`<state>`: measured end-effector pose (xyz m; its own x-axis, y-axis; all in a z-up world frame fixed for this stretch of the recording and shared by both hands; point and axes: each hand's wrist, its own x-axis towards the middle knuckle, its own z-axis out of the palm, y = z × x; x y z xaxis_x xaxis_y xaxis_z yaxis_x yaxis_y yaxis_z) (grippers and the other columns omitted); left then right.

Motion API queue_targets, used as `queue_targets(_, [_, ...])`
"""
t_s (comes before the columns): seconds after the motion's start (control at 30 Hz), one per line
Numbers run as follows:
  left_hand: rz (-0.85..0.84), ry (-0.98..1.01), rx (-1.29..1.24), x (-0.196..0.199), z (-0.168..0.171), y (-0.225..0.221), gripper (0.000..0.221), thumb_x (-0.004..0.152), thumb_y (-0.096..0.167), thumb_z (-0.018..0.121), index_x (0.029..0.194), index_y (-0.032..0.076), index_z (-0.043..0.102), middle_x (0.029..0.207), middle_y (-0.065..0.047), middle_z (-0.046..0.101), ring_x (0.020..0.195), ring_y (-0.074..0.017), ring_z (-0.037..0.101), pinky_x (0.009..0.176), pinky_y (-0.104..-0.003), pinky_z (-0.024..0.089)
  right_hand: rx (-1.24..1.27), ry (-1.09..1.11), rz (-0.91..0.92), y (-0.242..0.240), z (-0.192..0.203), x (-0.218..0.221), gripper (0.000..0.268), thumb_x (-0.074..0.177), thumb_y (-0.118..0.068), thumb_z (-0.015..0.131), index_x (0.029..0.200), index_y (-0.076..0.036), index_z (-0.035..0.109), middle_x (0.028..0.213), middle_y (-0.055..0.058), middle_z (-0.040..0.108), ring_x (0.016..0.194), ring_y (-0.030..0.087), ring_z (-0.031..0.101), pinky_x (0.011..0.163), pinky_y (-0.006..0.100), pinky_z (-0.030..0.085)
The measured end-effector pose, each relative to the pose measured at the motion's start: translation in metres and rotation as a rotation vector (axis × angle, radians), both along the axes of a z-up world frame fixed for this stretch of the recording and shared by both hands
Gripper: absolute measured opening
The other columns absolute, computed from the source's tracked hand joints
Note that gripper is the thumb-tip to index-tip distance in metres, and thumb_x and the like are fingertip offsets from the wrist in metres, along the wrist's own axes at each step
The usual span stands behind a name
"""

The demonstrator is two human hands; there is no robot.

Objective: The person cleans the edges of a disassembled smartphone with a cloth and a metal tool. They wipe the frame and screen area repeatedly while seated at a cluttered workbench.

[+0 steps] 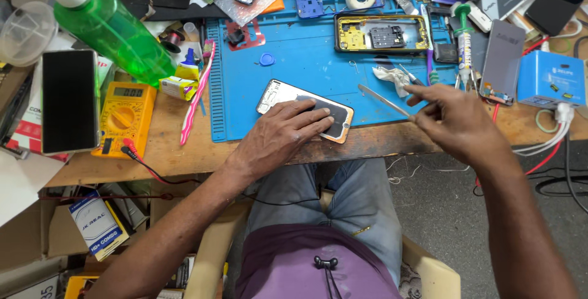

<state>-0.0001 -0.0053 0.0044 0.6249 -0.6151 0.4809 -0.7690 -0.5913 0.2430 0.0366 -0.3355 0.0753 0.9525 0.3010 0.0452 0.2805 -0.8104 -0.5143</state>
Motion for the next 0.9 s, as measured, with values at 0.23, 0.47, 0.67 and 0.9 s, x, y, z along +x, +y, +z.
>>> queue_targets(0.23, [0.007, -0.026, 0.048, 0.001, -0.002, -0.001, 0.043, 0.094, 0.016, 0.058, 0.137, 0.013, 0.063, 0.147, -0.004, 0.059, 0.141, -0.0247, 0.051, 0.117, -0.043, 0.041, 0.108, 0.299, -0.169, 0.004, -0.013, -0.007, 0.057, 0.087, -0.002, 0.07, 0.143, -0.012, 0.064, 0.092, 0.01, 0.075, 0.073, 0.017, 0.067, 0.067, 0.031, 0.055])
queue_targets(0.47, [0.007, 0.02, 0.038, 0.002, -0.003, -0.002, 0.044, 0.095, 0.016, 0.057, 0.138, 0.012, 0.061, 0.149, -0.004, 0.058, 0.141, -0.0254, 0.051, 0.119, -0.045, 0.038, 1.025, 0.25, -0.042, 0.024, -0.046, -0.002, 0.054, 0.085, 0.007, 0.073, 0.138, -0.001, 0.064, 0.103, 0.005, 0.071, 0.091, 0.011, 0.068, 0.083, 0.026, 0.058])
queue_targets(0.67, [0.007, 0.014, 0.049, 0.003, -0.003, -0.002, 0.044, 0.094, 0.017, 0.057, 0.138, 0.012, 0.06, 0.148, -0.004, 0.058, 0.14, -0.0248, 0.052, 0.119, -0.045, 0.038, 0.992, 0.099, -0.097, 0.052, -0.06, -0.004, 0.048, 0.084, 0.006, 0.081, 0.128, -0.001, 0.063, 0.096, 0.005, 0.072, 0.088, 0.01, 0.069, 0.08, 0.025, 0.058])
queue_targets(0.9, [0.009, 0.015, 0.064, 0.003, -0.004, 0.0, 0.045, 0.094, 0.018, 0.057, 0.138, 0.013, 0.06, 0.149, -0.004, 0.058, 0.141, -0.0239, 0.051, 0.119, -0.044, 0.037, 0.82, -0.085, -0.122, 0.062, -0.069, -0.017, 0.029, 0.093, -0.004, 0.083, 0.108, -0.001, 0.058, 0.099, 0.005, 0.074, 0.092, 0.009, 0.072, 0.082, 0.023, 0.06])
